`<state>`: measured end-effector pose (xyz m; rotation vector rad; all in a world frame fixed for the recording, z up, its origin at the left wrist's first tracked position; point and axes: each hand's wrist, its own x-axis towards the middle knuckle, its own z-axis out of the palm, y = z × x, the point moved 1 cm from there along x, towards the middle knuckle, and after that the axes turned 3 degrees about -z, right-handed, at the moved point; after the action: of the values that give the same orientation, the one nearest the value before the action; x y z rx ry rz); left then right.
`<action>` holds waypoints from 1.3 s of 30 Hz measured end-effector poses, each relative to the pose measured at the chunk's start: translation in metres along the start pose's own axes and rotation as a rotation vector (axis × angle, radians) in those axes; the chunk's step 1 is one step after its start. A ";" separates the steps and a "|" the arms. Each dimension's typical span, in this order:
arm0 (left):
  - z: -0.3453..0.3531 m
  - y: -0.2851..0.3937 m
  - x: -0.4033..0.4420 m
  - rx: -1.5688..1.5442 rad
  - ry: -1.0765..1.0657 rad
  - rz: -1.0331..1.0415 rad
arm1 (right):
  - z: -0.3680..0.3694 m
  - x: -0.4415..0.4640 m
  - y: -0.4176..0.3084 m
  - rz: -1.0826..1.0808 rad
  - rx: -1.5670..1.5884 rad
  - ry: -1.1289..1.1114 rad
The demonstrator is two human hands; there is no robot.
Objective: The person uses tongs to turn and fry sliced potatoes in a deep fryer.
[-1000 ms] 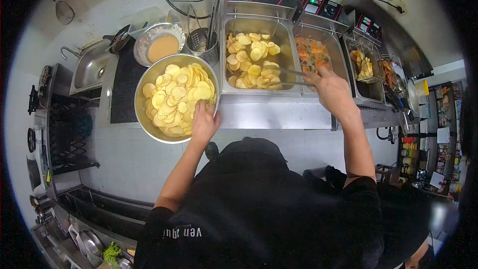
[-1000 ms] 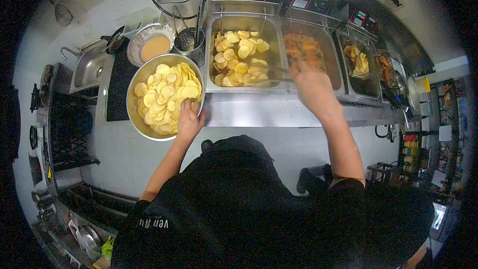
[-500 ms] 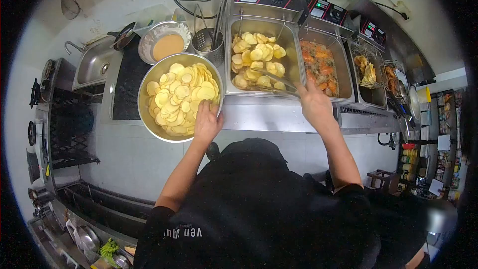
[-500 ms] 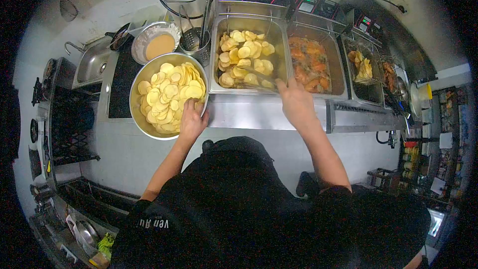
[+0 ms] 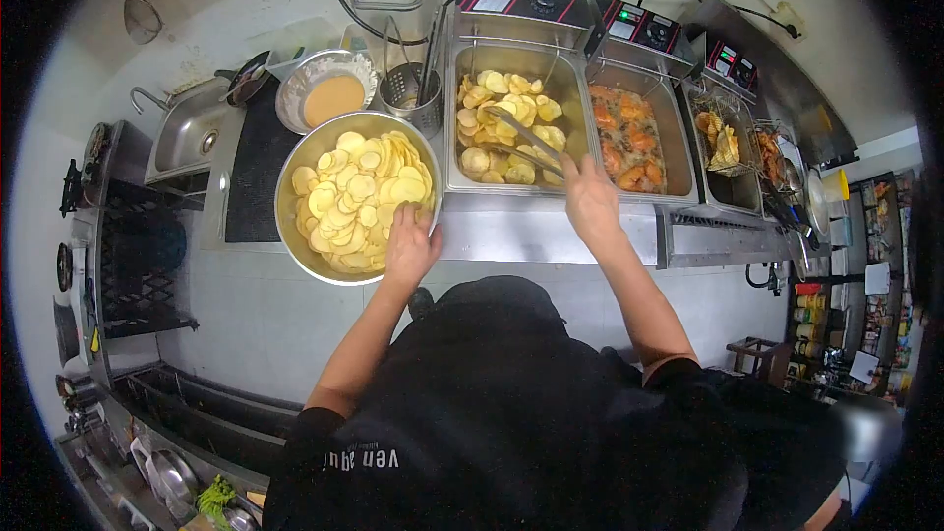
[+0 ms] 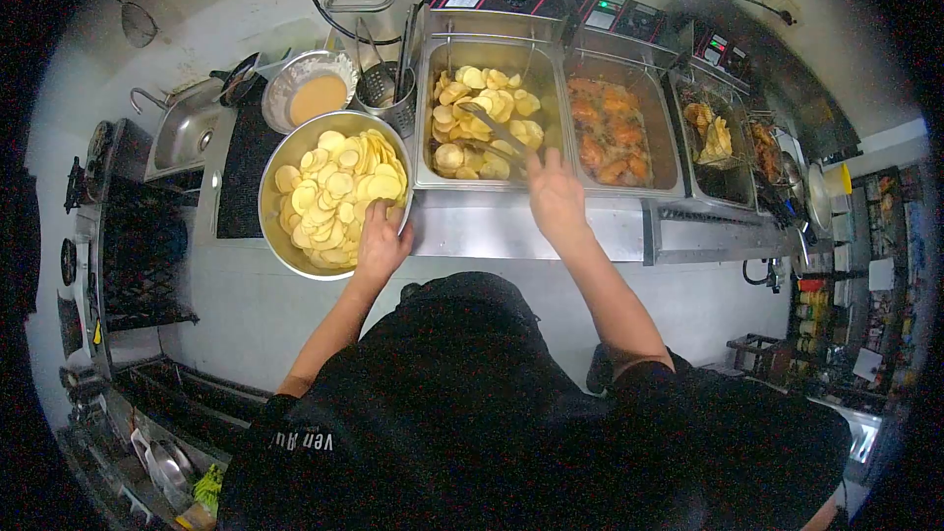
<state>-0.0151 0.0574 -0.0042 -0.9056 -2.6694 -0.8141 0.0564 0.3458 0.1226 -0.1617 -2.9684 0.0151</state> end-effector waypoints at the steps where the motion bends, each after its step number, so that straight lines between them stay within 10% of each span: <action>1: -0.001 0.001 0.000 0.001 -0.009 -0.007 | 0.006 0.005 -0.002 0.009 -0.008 -0.007; 24: -0.004 0.004 0.000 0.005 -0.044 -0.044 | 0.046 0.121 0.004 -0.136 -0.227 0.106; 39: -0.003 0.002 -0.001 0.022 -0.036 -0.001 | -0.011 0.055 0.029 0.093 0.197 0.240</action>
<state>-0.0132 0.0572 -0.0012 -0.9229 -2.7042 -0.7742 0.0076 0.3804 0.1418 -0.2563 -2.6983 0.2789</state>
